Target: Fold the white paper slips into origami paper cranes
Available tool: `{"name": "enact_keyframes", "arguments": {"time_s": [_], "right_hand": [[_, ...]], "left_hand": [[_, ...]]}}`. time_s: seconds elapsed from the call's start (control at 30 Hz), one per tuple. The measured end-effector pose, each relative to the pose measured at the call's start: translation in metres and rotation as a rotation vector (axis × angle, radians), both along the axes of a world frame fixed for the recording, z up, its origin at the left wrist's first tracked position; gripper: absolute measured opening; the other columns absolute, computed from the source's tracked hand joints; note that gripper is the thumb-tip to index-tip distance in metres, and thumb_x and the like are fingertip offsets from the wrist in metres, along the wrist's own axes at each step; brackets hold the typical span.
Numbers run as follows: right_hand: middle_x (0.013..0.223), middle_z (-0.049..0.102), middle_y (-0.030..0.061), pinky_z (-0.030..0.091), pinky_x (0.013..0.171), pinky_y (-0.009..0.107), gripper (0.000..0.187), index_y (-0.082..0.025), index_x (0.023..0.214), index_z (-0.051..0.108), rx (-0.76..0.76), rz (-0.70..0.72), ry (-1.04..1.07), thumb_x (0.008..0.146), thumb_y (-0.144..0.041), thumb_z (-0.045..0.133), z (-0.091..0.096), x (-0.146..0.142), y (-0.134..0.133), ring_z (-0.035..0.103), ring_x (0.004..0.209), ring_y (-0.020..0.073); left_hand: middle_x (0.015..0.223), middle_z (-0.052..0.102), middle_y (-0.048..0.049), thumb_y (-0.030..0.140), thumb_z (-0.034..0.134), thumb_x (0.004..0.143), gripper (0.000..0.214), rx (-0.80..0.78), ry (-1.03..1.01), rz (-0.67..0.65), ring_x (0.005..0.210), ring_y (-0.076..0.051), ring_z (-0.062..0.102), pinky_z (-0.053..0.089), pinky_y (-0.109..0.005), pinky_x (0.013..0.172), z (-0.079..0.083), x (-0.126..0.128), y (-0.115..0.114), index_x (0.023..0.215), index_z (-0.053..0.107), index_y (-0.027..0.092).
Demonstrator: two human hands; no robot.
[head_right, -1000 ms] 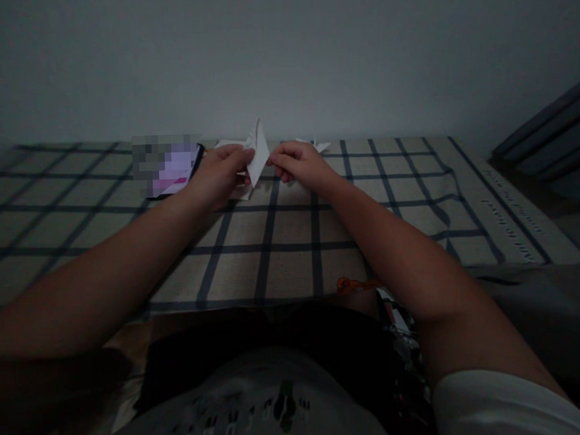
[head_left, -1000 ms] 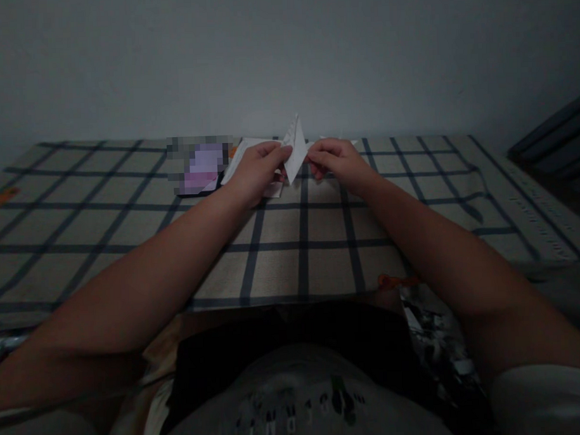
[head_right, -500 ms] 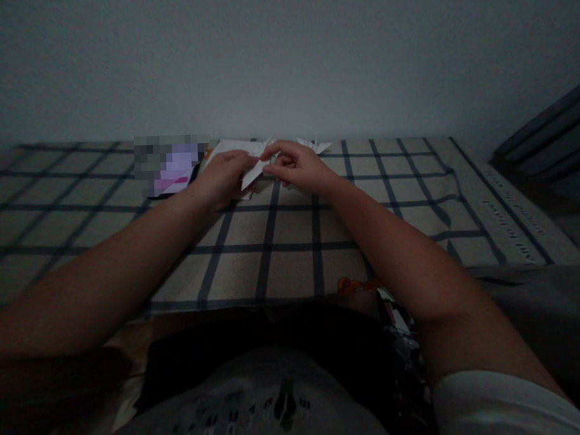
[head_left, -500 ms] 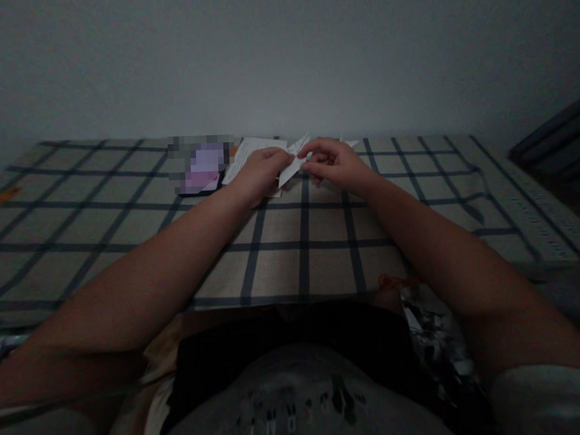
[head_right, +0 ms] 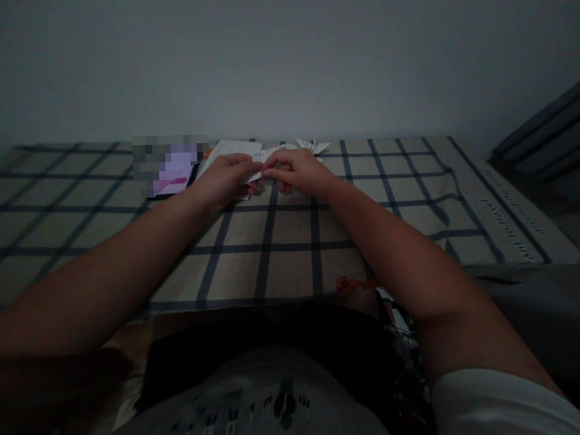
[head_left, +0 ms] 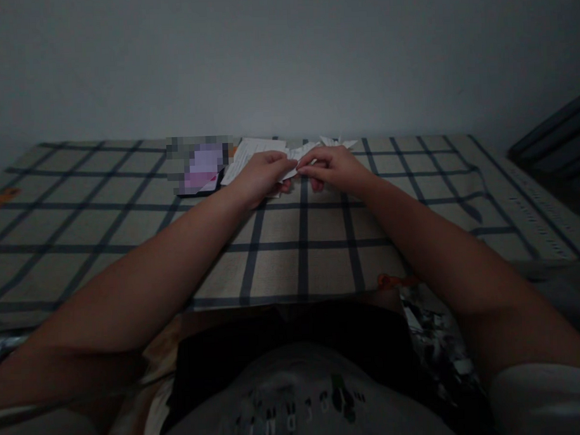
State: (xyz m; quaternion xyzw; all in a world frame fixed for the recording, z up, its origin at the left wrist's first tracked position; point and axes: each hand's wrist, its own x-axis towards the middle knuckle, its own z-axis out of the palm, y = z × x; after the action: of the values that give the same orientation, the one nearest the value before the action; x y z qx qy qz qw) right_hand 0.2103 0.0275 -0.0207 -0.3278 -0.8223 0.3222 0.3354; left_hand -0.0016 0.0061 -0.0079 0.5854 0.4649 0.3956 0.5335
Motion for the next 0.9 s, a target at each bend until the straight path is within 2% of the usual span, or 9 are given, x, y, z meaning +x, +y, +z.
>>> {"name": "enact_keyframes", "arguments": {"time_s": [0.17,0.23,0.33,0.47,0.53,0.73,0.9], "right_hand": [[0.066,0.062,-0.0043,0.050,0.056,0.023,0.032,-0.021,0.119,0.071,-0.039,-0.035,0.090,0.098,-0.046,0.073,-0.0011,-0.0011,-0.0012,0.063,0.056,0.0118],[0.066,0.062,-0.0047,0.050,0.055,0.023,0.035,-0.021,0.119,0.071,-0.057,-0.022,0.116,0.096,-0.047,0.075,-0.0013,-0.0015,-0.0007,0.064,0.056,0.0111],[0.064,0.063,-0.0049,0.050,0.054,0.022,0.033,-0.020,0.115,0.071,-0.075,-0.010,0.126,0.096,-0.046,0.075,-0.0010,-0.0019,0.0001,0.065,0.055,0.0113],[0.060,0.064,-0.0034,0.050,0.054,0.023,0.029,-0.019,0.099,0.070,-0.087,-0.001,0.101,0.096,-0.047,0.074,0.0003,-0.0017,0.0001,0.065,0.054,0.0125],[0.061,0.065,-0.0027,0.050,0.053,0.023,0.030,-0.019,0.097,0.070,-0.080,-0.001,0.097,0.096,-0.048,0.075,0.0009,-0.0012,-0.0006,0.065,0.054,0.0124],[0.062,0.064,-0.0049,0.047,0.052,0.022,0.033,-0.018,0.114,0.070,-0.077,-0.008,0.099,0.094,-0.042,0.078,0.0014,-0.0006,-0.0035,0.065,0.053,0.0113],[0.059,0.066,-0.0030,0.046,0.051,0.023,0.025,-0.018,0.101,0.071,-0.078,-0.009,0.075,0.094,-0.042,0.075,-0.0007,-0.0007,-0.0013,0.065,0.052,0.0129]], "left_hand": [[0.058,0.053,0.0023,0.030,0.069,0.090,0.024,0.084,-0.040,0.054,0.043,-0.007,0.045,0.030,-0.018,0.041,-0.0003,-0.0031,0.0015,0.072,0.057,0.020],[0.056,0.050,0.0031,0.032,0.069,0.090,0.027,0.116,-0.049,0.037,0.043,-0.006,0.040,0.028,-0.018,0.041,-0.0010,-0.0040,0.0025,0.070,0.055,0.021],[0.054,0.045,0.0040,0.030,0.069,0.089,0.029,0.077,-0.045,0.028,0.041,-0.006,0.035,0.022,-0.020,0.040,-0.0002,-0.0034,0.0014,0.068,0.051,0.022],[0.053,0.041,0.0053,0.027,0.070,0.086,0.025,0.040,-0.016,0.015,0.040,-0.006,0.032,0.019,-0.021,0.040,0.0029,0.0000,-0.0040,0.069,0.053,0.022],[0.053,0.042,0.0051,0.029,0.071,0.086,0.025,0.038,-0.016,0.007,0.040,-0.006,0.032,0.019,-0.022,0.040,0.0033,0.0009,-0.0053,0.070,0.055,0.021],[0.054,0.043,0.0053,0.028,0.072,0.086,0.028,0.041,-0.069,0.019,0.039,-0.005,0.034,0.019,-0.021,0.039,0.0034,-0.0004,-0.0040,0.068,0.052,0.021],[0.061,0.059,-0.0008,0.028,0.070,0.090,0.020,0.049,0.053,0.014,0.047,-0.008,0.051,0.029,-0.019,0.043,0.0011,0.0007,-0.0052,0.073,0.064,0.018]]}}
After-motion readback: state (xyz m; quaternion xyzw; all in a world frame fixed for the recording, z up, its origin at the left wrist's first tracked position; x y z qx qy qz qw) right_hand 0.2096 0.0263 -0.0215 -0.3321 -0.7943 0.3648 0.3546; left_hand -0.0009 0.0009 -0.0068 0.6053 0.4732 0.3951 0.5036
